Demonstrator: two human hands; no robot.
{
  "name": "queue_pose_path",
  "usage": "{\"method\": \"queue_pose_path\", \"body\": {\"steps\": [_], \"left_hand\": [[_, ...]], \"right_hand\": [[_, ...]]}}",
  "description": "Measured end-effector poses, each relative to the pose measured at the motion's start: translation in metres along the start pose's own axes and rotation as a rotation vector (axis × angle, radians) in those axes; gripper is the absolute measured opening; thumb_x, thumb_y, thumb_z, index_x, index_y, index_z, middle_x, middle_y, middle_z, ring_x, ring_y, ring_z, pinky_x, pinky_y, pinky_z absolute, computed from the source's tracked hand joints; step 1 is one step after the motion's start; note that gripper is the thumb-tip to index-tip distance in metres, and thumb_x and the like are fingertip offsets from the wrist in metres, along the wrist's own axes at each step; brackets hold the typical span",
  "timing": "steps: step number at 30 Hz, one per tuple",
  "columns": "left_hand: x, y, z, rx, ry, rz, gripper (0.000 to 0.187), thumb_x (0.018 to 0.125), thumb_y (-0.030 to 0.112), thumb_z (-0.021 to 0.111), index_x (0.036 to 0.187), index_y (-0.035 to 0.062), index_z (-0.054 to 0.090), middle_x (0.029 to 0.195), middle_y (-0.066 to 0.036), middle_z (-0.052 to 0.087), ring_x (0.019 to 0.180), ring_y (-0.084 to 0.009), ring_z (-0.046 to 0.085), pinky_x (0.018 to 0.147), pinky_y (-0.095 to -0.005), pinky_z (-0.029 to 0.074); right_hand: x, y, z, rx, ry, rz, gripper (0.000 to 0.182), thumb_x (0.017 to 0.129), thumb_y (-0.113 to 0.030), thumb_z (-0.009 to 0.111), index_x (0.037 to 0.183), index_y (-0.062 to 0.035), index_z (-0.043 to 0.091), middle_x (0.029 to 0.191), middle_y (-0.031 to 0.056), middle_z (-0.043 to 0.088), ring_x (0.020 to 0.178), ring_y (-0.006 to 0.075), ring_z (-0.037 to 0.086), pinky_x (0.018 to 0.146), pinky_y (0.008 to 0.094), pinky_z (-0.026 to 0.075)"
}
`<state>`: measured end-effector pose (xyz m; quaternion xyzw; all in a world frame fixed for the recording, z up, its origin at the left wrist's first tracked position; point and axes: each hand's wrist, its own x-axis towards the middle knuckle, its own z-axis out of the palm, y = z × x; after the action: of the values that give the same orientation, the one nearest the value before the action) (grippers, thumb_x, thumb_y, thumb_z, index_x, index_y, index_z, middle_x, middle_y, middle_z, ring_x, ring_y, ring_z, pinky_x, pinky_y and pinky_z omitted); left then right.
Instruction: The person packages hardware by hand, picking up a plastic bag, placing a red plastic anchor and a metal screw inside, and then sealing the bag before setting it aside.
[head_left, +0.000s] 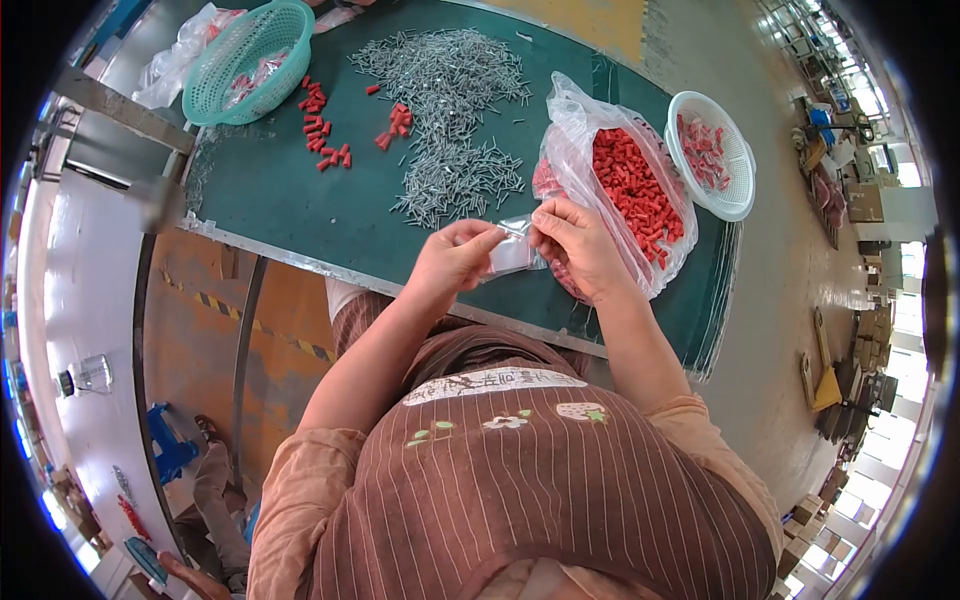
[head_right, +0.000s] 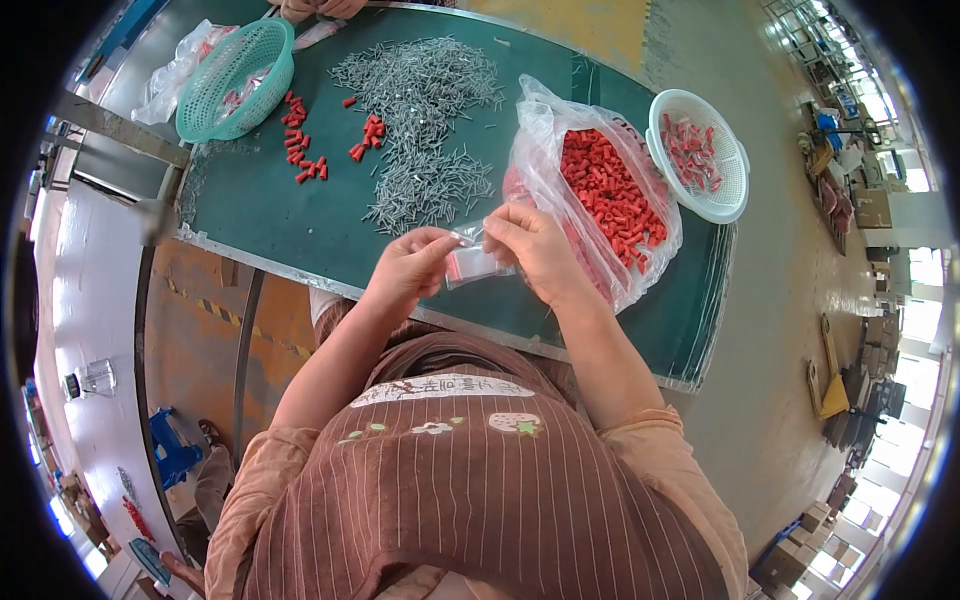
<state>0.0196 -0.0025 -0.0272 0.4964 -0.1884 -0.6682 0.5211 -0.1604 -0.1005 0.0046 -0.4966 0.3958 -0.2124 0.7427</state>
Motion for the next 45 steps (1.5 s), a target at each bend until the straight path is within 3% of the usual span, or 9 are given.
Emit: {"method": "queue_pose_path", "body": {"steps": [8,17,19,21,23,31,33,36,45], "left_hand": [[-0.027,0.015,0.007,0.572,0.19,0.538,0.023,0.086,0.009,0.07,0.109,0.0079,0.071,0.059,0.011,0.043,0.052,0.0,0.033,0.046,-0.019,0.027],[-0.037,0.039,0.001,0.543,0.108,0.224,0.021,0.089,0.016,0.064,0.103,0.0025,0.073,0.072,-0.001,0.066,0.062,-0.0065,0.057,0.056,-0.0238,0.047],[-0.036,0.035,-0.007,0.693,0.106,0.296,0.022,0.084,0.017,0.065,0.102,0.009,0.074,0.086,-0.008,0.072,0.076,-0.0134,0.066,0.069,-0.0297,0.052],[-0.042,0.037,-0.01,0.653,0.05,0.286,0.019,0.082,0.019,0.067,0.095,0.0072,0.073,0.078,-0.009,0.071,0.074,-0.0171,0.068,0.068,-0.0318,0.052],[-0.029,0.013,-0.02,0.727,0.122,0.627,0.016,0.076,0.02,0.07,0.084,0.0062,0.074,0.073,-0.011,0.069,0.065,-0.0208,0.067,0.062,-0.0327,0.051],[-0.023,-0.017,-0.041,0.462,0.311,0.434,0.014,0.074,0.022,0.074,0.078,0.0083,0.074,0.07,-0.003,0.068,0.06,-0.0119,0.06,0.058,-0.0294,0.05],[-0.023,-0.02,-0.04,0.315,0.318,0.406,0.02,0.074,0.028,0.073,0.079,0.008,0.072,0.063,-0.003,0.062,0.054,-0.0127,0.055,0.051,-0.0309,0.048],[-0.034,-0.004,-0.033,0.252,0.227,0.278,0.021,0.077,0.028,0.072,0.081,0.0083,0.067,0.063,-0.001,0.057,0.05,-0.0123,0.052,0.045,-0.03,0.043],[-0.038,0.006,-0.01,0.34,0.147,0.238,0.025,0.08,0.029,0.073,0.09,0.0081,0.062,0.068,0.002,0.055,0.053,-0.0099,0.048,0.045,-0.0267,0.039]], "right_hand": [[0.002,-0.003,0.009,0.153,-0.065,0.134,0.014,0.092,-0.019,0.061,0.081,-0.0095,0.06,0.074,0.001,0.062,0.059,0.007,0.053,0.056,0.0212,0.042],[0.001,-0.009,0.012,-0.169,-0.167,0.092,0.017,0.092,-0.019,0.057,0.079,-0.0085,0.058,0.071,-0.0018,0.054,0.064,0.0083,0.051,0.057,0.0235,0.04],[-0.013,-0.027,0.023,-0.674,-0.18,-0.249,0.017,0.092,-0.02,0.053,0.082,-0.0079,0.061,0.078,-0.0033,0.051,0.071,0.0082,0.05,0.059,0.0231,0.038],[-0.003,-0.024,0.02,-0.409,-0.132,0.08,0.012,0.089,-0.015,0.055,0.079,-0.01,0.058,0.077,-0.0027,0.049,0.072,0.0073,0.05,0.059,0.0224,0.039],[0.013,-0.004,0.014,-0.061,-0.156,0.117,0.011,0.089,-0.012,0.057,0.08,-0.0116,0.052,0.074,-0.0033,0.047,0.067,0.0066,0.048,0.058,0.0215,0.04],[0.046,0.017,0.034,-0.415,-0.225,-0.106,0.01,0.094,-0.017,0.057,0.095,-0.0077,0.061,0.084,-0.0007,0.059,0.07,0.0077,0.053,0.061,0.0218,0.044],[0.02,-0.002,0.075,-0.104,-0.109,-0.026,0.024,0.09,-0.011,0.061,0.112,-0.0018,0.058,0.092,0.0032,0.059,0.081,0.0112,0.057,0.073,0.0237,0.048],[0.019,0.007,0.066,-0.221,-0.357,-0.136,0.036,0.087,-0.007,0.065,0.121,-0.002,0.054,0.097,0.0046,0.059,0.081,0.0119,0.057,0.073,0.0248,0.049],[0.015,0.009,0.046,0.07,-0.169,0.029,0.05,0.082,0.009,0.063,0.129,-0.0011,0.046,0.086,0.0037,0.057,0.066,0.0093,0.059,0.057,0.0182,0.049]]}}
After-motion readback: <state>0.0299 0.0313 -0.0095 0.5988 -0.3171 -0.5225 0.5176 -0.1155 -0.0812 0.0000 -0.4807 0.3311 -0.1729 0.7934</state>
